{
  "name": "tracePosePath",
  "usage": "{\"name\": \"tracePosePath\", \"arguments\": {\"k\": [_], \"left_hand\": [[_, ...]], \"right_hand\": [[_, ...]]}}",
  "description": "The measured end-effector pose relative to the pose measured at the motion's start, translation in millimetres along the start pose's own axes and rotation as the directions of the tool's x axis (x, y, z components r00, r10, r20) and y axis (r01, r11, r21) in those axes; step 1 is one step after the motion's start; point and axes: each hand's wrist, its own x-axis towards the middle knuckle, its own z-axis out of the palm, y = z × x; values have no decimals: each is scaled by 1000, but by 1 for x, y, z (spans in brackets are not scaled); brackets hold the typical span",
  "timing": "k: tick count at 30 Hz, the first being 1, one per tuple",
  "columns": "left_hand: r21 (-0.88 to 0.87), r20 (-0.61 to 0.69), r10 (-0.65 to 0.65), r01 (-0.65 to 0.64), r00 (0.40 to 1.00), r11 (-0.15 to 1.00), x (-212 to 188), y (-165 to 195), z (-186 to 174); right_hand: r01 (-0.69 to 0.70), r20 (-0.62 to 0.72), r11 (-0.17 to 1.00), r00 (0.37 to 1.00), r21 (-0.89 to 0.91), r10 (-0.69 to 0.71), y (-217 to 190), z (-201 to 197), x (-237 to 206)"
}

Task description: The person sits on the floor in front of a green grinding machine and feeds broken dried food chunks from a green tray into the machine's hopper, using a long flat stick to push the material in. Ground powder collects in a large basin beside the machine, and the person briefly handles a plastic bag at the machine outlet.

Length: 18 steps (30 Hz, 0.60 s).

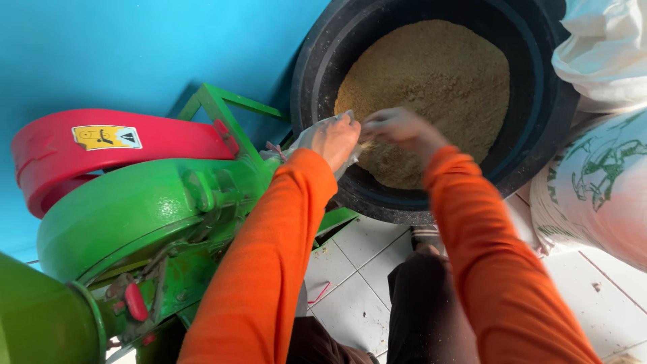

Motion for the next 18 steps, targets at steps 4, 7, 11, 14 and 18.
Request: {"name": "tracePosePath", "arguments": {"k": [4, 7, 11, 14, 18], "left_hand": [[0, 35, -29, 29, 999, 1000, -2, 7, -5], [-3, 68, -35, 35, 997, 999, -6, 10, -2], [-67, 145, -60, 70, 988, 995, -8, 14, 7], [-102, 234, -14, 39, 972, 994, -7, 21, 6], [-19, 442, 25, -19, 897, 1000, -12, 25, -20]], "right_hand": [[130, 7, 986, 992, -108, -130, 10, 47, 20], [-115, -62, 957, 993, -268, 102, 10, 35, 12], [-301, -338, 905, 921, -301, 194, 12, -46, -40], [-254, -514, 939, 852, -233, 103, 13, -92, -90], [-172, -610, 933, 790, -317, -62, 29, -95, -134]]}}
